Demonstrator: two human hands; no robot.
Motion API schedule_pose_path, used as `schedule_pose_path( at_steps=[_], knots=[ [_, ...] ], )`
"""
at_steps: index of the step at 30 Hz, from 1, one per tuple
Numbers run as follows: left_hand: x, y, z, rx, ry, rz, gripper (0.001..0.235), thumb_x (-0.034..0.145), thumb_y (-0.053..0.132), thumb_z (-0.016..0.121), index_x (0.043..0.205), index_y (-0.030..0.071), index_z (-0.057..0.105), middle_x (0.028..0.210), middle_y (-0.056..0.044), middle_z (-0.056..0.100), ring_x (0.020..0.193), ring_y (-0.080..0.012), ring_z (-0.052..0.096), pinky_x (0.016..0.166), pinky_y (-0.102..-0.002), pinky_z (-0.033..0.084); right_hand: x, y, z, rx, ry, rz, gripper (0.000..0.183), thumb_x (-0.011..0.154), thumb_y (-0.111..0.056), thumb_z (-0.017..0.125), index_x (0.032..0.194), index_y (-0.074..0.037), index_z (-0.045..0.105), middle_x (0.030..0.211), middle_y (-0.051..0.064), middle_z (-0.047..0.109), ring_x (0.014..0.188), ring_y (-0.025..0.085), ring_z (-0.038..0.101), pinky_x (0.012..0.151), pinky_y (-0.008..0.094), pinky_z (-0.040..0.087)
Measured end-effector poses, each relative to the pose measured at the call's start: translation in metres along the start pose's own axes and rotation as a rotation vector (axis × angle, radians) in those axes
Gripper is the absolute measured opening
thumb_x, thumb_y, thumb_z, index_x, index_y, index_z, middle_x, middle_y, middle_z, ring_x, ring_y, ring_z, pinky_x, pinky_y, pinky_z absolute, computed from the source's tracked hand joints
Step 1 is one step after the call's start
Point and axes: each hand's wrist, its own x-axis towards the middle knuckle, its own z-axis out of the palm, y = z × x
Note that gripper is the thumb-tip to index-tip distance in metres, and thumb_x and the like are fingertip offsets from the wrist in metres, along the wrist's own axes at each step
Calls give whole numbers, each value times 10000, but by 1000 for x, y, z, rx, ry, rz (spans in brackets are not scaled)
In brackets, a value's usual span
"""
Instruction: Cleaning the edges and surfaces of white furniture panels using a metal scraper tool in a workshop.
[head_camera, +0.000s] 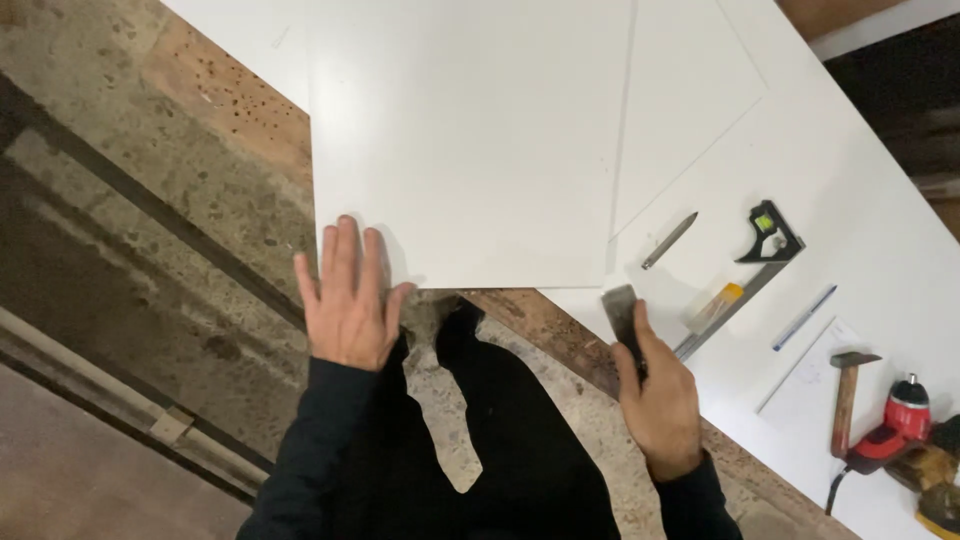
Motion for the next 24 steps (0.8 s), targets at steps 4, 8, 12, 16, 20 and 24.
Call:
schedule_pose_path(
  at_steps=[4,8,12,16,20,24],
  knots=[
    [-11,45,33,36,-170,87,896,953,583,562,1583,4,297,1634,-322,220,1526,-468,240,1202,-656,198,-26,0,-12,66,115,128,539,1018,-165,651,1508,11,510,1106,269,716,849,240,728,649,340,559],
    [-17,131,55,-92,-378,436,930,938,653,454,1593,27,244,1644,-286,192,1528,-413,244,1200,-566,233,-45,10,-16,70,71,564,633,970,-114,644,1571,-38,460,989,221,763,710,245,714,585,371,550],
    [-17,194,56,-390,-502,555,692,981,412,567,1509,-17,438,1316,-239,591,1265,-336,571,1062,-489,508,-56,21,-11,111,215,479,608,967,-105,656,1540,12,488,1062,234,755,780,197,711,638,318,542],
    [-5,155,62,-636,-556,588,375,1093,233,627,1352,-39,633,976,-181,771,884,-269,735,784,-417,625,-57,13,-7,132,135,509,596,1001,-133,643,1552,20,476,880,216,721,680,233,618,585,336,506],
    [64,90,48,-311,38,517,345,1036,279,653,1239,2,682,1205,-225,672,1118,-350,665,934,-482,558,-58,-13,6,331,75,638,657,968,-189,583,1570,-19,383,800,140,708,531,179,632,458,344,483],
    [140,76,43,16,-205,736,685,1033,472,565,1602,119,417,1674,-194,301,1528,-373,305,1237,-577,267,-41,-62,1,465,-97,886,687,992,-292,585,1623,-203,327,706,189,673,508,246,584,499,383,475]
  ],
)
